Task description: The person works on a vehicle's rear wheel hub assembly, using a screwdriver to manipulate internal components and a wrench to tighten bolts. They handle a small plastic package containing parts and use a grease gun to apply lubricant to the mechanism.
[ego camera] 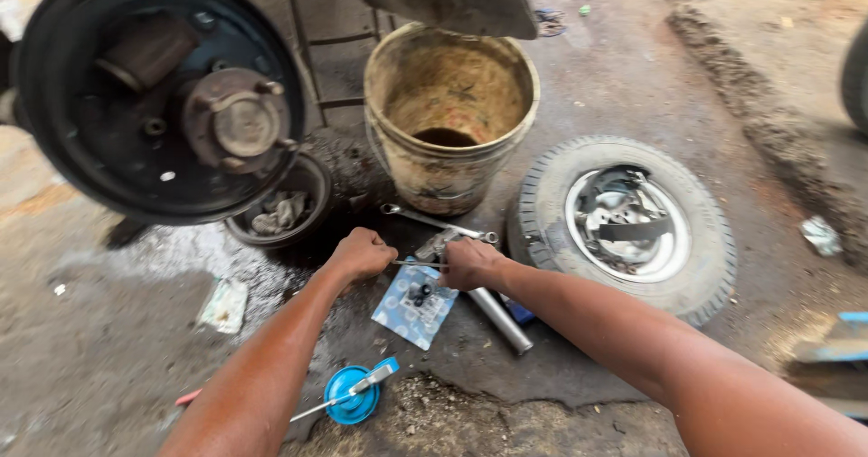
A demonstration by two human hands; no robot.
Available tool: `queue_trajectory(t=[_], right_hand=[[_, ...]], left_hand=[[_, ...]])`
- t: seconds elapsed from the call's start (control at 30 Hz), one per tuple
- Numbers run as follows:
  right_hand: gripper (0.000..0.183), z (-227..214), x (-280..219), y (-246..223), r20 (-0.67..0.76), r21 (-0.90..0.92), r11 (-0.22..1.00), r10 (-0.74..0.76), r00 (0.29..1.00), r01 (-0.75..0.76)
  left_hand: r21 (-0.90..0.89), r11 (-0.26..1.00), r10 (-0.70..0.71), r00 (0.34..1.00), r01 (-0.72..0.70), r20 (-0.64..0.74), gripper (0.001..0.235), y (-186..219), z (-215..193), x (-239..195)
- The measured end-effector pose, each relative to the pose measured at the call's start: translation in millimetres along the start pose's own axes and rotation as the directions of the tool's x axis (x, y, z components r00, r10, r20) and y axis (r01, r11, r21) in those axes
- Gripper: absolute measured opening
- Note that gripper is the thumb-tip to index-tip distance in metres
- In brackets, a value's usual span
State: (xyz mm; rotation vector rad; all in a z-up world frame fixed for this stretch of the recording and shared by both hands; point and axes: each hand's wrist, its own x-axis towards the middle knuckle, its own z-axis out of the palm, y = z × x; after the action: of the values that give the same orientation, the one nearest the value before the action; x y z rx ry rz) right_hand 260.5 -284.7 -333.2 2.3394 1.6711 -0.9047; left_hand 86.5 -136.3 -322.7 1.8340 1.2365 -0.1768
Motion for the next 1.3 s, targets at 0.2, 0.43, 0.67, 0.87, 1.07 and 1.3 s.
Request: queue_trajectory(t=[0.2,0.43,0.67,0.87,1.07,1.3], right_hand=[[0.05,16.3,18.4,-11.2,0.038,0.143,0.983,0.112,0.993,-0.116],[0.054,26.9,22.0,-23.0,0.049,0.228,0.94,0.248,0.968,-0.252],[0.034,8.5,23.5,-17.6,-0.022,0.302,0.936,0.199,0.98,-0.183],[0.025,-24.1,14.9,-12.2,-0.037,0.583,0.811,-0.021,0.999,0.039],[0.024,-48.9,-0.4,-17.9,-0.055,0.794,0.602,-0.074,0.996,0.088],[0.027,-83.4,-28.1,-30.5,-0.009,0.801,0.599,-0.022,1.0,0.021]], left_hand=[[-0.031,0.999,0.004,1.0,-0.005,-0.023,0.029,-17.8,-16.4,-5.8],[-0.043,0.999,0.0,1.0,-0.001,-0.023,0.028,-26.9,-18.2,-5.3],[-0.076,0.995,0.062,0.998,-0.06,0.019,0.03,-25.5,-10.5,-4.8],[-0.275,0.95,-0.067,0.958,0.146,0.277,0.036,-9.3,2.3,-18.1],[-0.636,0.748,0.114,0.906,0.192,0.408,0.026,3.2,4.1,-14.9],[-0.515,0.857,0.091,0.989,-0.017,0.12,0.024,19.0,-7.6,-31.6]])
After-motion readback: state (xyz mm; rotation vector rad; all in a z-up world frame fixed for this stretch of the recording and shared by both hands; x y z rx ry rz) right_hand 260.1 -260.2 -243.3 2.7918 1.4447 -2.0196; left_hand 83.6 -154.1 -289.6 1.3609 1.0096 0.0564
